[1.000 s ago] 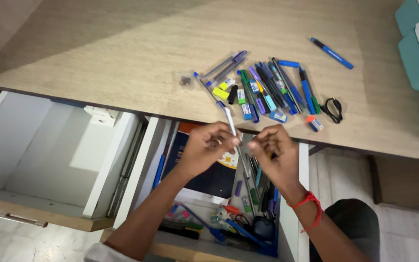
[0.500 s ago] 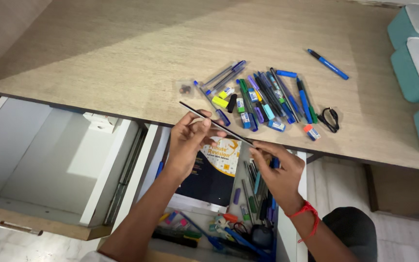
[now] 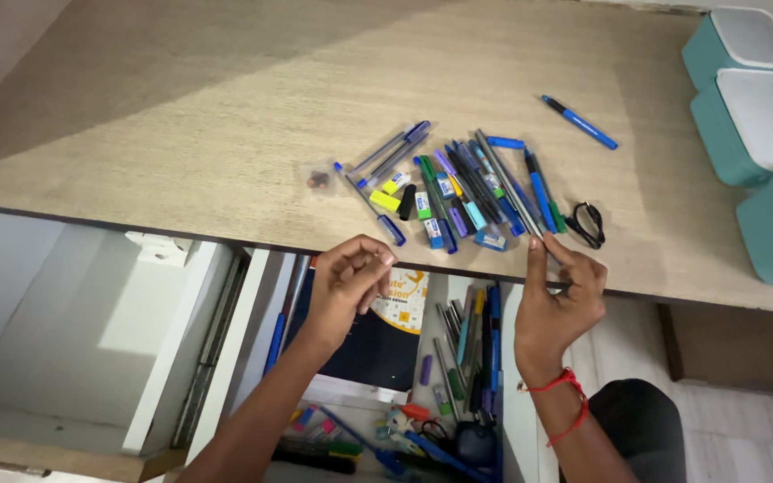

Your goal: The person removes various office supplies from an open drawer and places them on the desk surface. They handle pens, highlighters, a stapler, and small containers, arranging them in a loose pile on the desk.

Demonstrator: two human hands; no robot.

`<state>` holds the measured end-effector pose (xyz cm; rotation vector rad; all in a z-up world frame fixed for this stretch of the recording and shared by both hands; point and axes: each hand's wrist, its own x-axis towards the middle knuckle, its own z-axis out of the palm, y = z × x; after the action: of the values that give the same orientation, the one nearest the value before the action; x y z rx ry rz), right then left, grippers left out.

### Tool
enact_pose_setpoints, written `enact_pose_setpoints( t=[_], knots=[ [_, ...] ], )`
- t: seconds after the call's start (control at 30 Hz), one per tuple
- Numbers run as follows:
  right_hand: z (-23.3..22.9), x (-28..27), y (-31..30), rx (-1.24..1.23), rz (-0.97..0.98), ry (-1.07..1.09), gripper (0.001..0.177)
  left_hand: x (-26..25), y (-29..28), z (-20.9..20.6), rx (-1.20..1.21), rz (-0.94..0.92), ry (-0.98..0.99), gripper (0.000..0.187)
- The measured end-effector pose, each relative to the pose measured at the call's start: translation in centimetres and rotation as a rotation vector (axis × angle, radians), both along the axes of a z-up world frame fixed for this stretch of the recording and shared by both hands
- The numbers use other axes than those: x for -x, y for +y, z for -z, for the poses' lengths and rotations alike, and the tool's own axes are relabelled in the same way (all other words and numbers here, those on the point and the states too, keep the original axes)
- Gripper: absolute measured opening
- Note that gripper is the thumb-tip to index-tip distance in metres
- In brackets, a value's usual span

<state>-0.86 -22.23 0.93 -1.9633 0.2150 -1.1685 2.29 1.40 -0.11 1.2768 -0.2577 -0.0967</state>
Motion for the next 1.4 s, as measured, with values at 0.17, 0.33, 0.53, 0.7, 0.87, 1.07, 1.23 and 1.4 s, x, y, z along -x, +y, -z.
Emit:
enact_pose_setpoints(
  t=[0.17, 0.33, 0.53, 0.7, 0.87, 1.07, 1.23, 1.4],
  knots=[
    [-0.1, -0.6, 0.1, -0.075, -0.015, 0.023, 0.018, -0.3, -0.4, 0.8, -0.057, -0.007, -0.06, 0.009],
    [-0.1, -1.2, -0.1, 0.009, 0.022, 0.041, 0.018, -0.6, -0.9, 1.4, 0.003, 0.041, -0.114, 0.005],
    [0.2, -1.8, -0.3, 0.102, 0.045, 0.054, 0.02, -0.9, -1.0, 1.5, -0.015, 0.017, -0.1, 0.006],
    [0.3, -2.0, -0.2, 0.077, 0.039, 0.09, 0.026, -0.9, -0.9, 1.5, -0.01, 0.009, -0.089, 0.007],
    [-0.1, -1.7, -0.1, 0.107, 0.052, 0.075, 0.019, -0.9, -0.7, 1.4, -0.017, 0.036, -0.113, 0.006],
    [-0.9, -0.4, 0.5, 0.239, 0.012, -0.092, 0.013, -0.9, -0.5, 1.2, -0.048, 0.017, -0.131, 0.006],
    [-1.0, 0.6, 1.5, 0.135, -0.259, -0.092, 0.011, -0.5, -0.2, 1.0, -0.137, 0.117, -0.136, 0.007],
    [0.4, 0.8, 1.5, 0.214, -0.635, 0.378, 0.008, 0.1, -0.1, 1.3, -0.589, 0.528, -0.165, 0.024]
  ],
)
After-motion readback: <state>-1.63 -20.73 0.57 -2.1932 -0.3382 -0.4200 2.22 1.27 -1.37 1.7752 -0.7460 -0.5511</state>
